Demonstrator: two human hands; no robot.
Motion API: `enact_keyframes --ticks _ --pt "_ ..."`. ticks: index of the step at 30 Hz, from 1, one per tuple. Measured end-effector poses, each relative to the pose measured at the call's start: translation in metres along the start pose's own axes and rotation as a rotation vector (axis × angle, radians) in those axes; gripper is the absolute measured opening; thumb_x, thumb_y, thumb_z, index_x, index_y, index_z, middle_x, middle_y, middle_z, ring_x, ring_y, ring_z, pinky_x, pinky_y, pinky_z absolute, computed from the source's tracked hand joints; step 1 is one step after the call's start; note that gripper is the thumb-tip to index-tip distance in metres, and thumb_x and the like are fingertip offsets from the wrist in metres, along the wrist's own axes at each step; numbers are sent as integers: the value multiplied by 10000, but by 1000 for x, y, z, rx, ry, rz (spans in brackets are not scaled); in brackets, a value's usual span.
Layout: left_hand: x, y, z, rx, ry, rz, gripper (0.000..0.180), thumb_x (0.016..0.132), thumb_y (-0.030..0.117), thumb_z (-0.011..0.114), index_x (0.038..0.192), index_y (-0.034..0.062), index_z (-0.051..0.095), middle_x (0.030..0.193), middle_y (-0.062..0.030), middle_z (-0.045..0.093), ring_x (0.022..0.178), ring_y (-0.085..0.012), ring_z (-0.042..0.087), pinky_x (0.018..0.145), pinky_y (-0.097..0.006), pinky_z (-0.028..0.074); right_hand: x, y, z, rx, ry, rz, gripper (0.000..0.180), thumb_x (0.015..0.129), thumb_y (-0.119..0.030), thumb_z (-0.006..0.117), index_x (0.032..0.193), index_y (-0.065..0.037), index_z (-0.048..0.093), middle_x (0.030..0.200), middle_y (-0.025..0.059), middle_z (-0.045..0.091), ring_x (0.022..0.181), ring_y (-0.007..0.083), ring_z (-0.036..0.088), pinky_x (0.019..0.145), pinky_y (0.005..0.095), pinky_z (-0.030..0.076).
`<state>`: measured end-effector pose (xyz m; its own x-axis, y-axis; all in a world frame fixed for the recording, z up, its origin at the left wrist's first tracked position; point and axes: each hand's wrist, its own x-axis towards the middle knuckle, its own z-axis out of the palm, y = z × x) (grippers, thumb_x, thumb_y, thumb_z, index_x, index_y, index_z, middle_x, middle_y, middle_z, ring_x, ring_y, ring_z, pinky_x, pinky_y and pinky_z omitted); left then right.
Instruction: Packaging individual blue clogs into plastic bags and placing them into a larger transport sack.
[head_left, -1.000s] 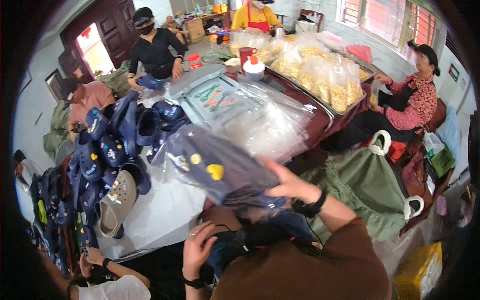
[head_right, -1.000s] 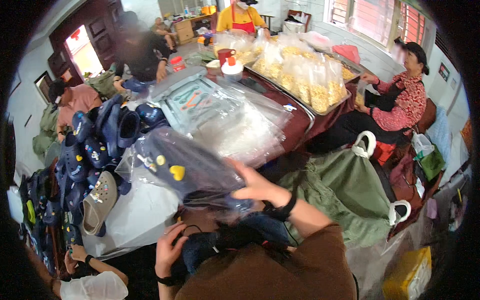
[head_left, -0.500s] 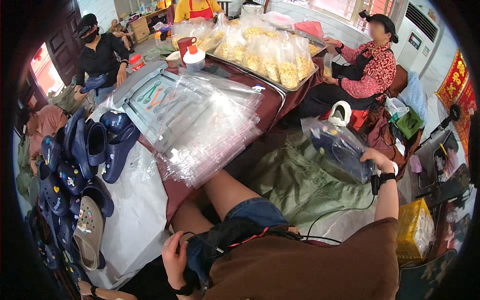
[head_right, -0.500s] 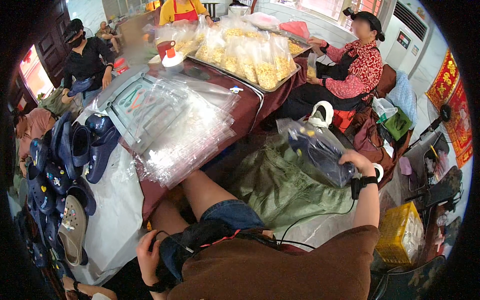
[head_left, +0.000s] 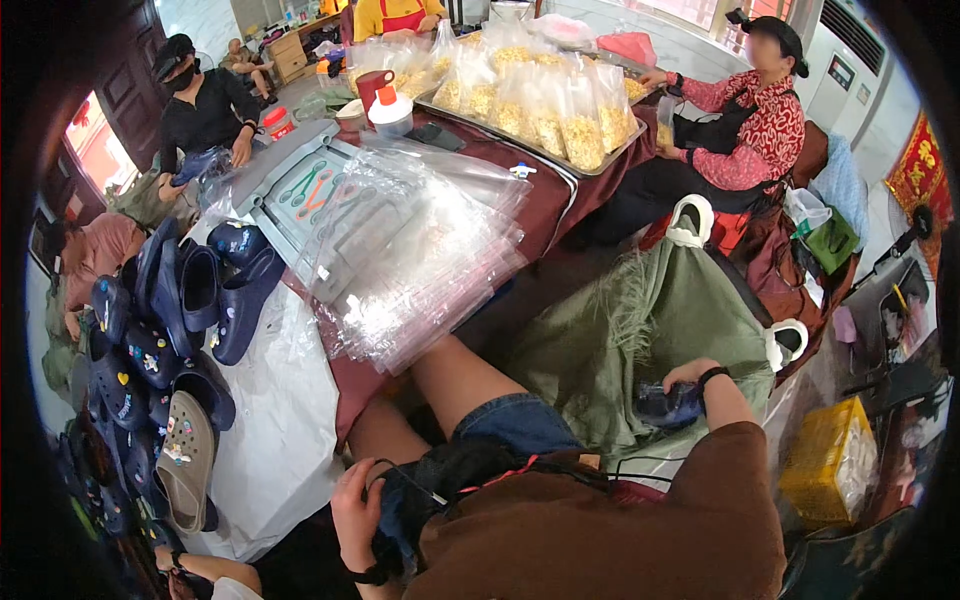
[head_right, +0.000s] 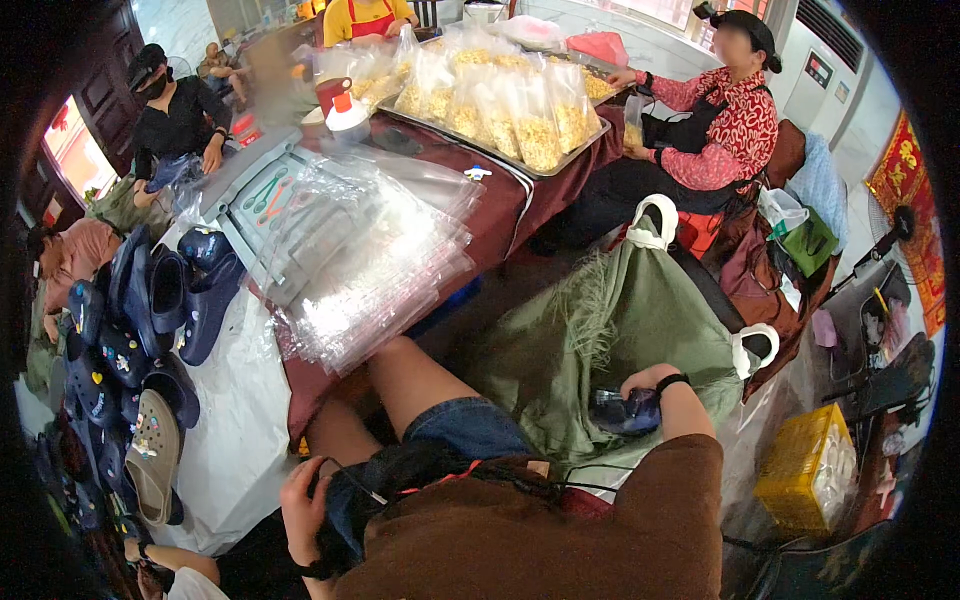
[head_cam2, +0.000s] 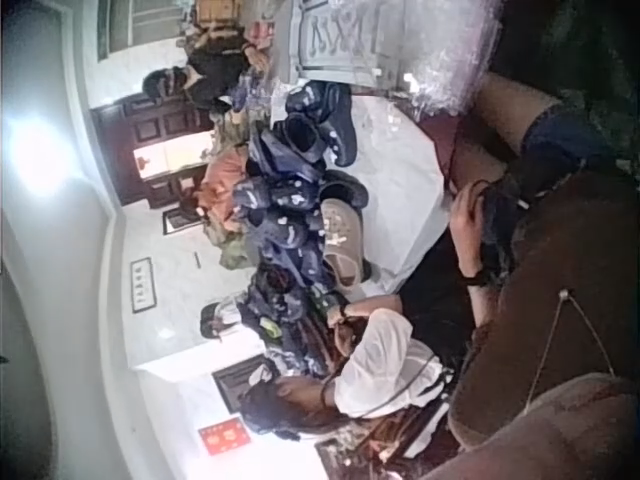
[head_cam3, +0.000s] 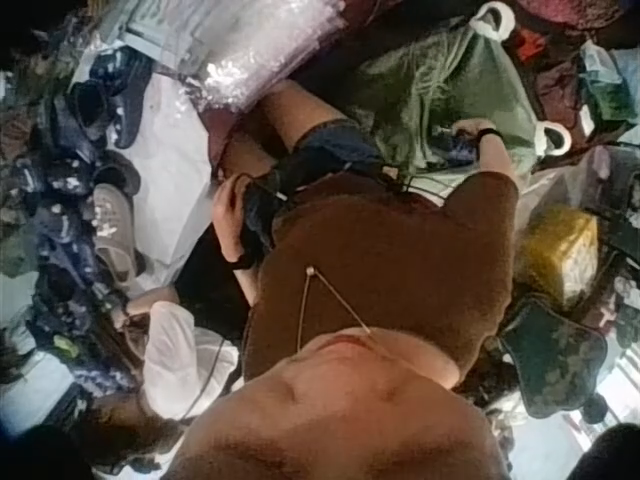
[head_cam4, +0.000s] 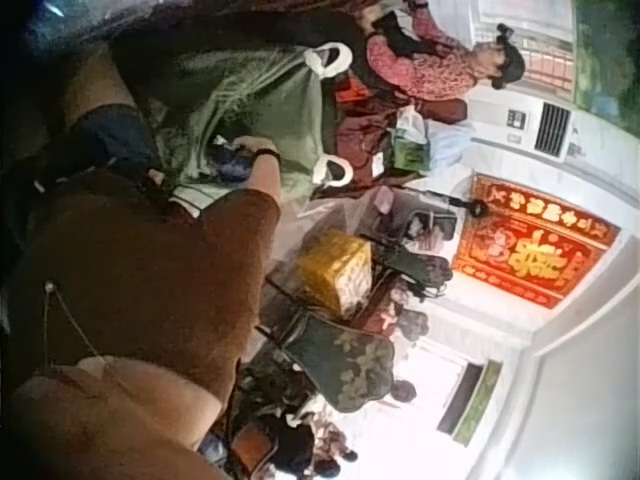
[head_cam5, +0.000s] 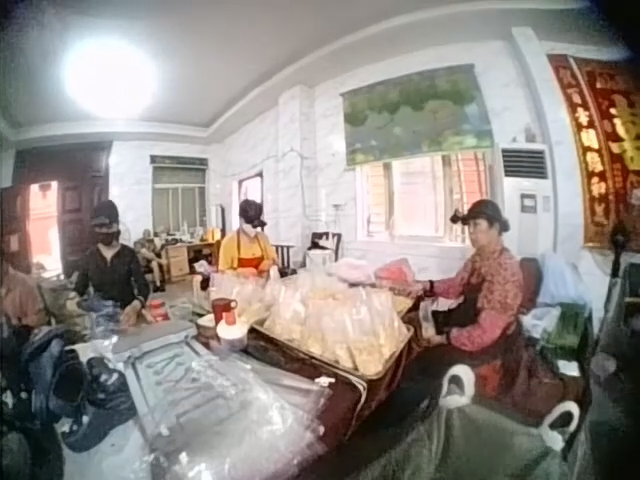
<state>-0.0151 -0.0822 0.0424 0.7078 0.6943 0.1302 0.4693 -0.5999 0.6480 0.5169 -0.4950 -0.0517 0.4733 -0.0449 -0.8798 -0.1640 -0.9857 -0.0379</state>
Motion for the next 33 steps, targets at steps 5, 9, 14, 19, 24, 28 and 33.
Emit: enact_keyframes --ticks 5,9,14,19,24,28,33 --pt "3 -1 8 -12 2 -8 345 845 62 728 1186 31 686 1145 -192 695 1052 -384 659 909 -419 518 -3 -39 1 -960 473 -657 985 649 -382 883 1498 -124 455 1240 186 555 1170 396 530 1006 482 448" --pt "7 3 10 17 -48 -30 340 861 81 717 1196 36 683 1153 -190 694 1066 -389 652 921 -426 511 9 -54 11 -1020 808 -789 1015 679 -348 897 1537 -163 388 1330 161 498 1287 367 442 1080 467 393" --pt "10 5 10 35 -35 -11 334 866 83 711 1195 37 683 1157 -184 693 1067 -389 648 924 -425 512 47 -62 42 -1180 551 -475 911 668 -387 899 1454 -141 510 1374 163 530 1319 376 450 1074 477 411" --pt "8 -2 10 14 -27 18 321 865 110 726 1178 48 686 1147 -176 694 1067 -381 648 910 -423 518 76 -80 35 -750 384 -398 653 671 -484 855 1199 -124 725 1207 153 689 1137 349 634 946 471 520" --pt "2 -8 10 53 10 -7 334 863 141 737 1181 58 681 1132 -168 697 1042 -378 655 874 -431 531 -71 -179 27 -299 431 -1029 380 811 -398 793 934 -43 736 895 120 717 827 322 706 756 421 565" --pt "7 -5 14 72 22 40 345 847 147 749 1176 65 684 1113 -160 702 1013 -371 662 847 -441 541 -193 -278 35 -43 600 -1757 194 823 -110 752 995 -37 701 1011 117 678 1006 312 651 885 380 524" --pt "1 -9 7 34 47 80 354 844 155 752 1182 74 685 1112 -154 706 1024 -359 663 849 -436 546 -272 -417 82 -119 701 -2205 373 771 -27 695 1139 -82 668 1232 123 641 1198 338 575 1025 435 460"
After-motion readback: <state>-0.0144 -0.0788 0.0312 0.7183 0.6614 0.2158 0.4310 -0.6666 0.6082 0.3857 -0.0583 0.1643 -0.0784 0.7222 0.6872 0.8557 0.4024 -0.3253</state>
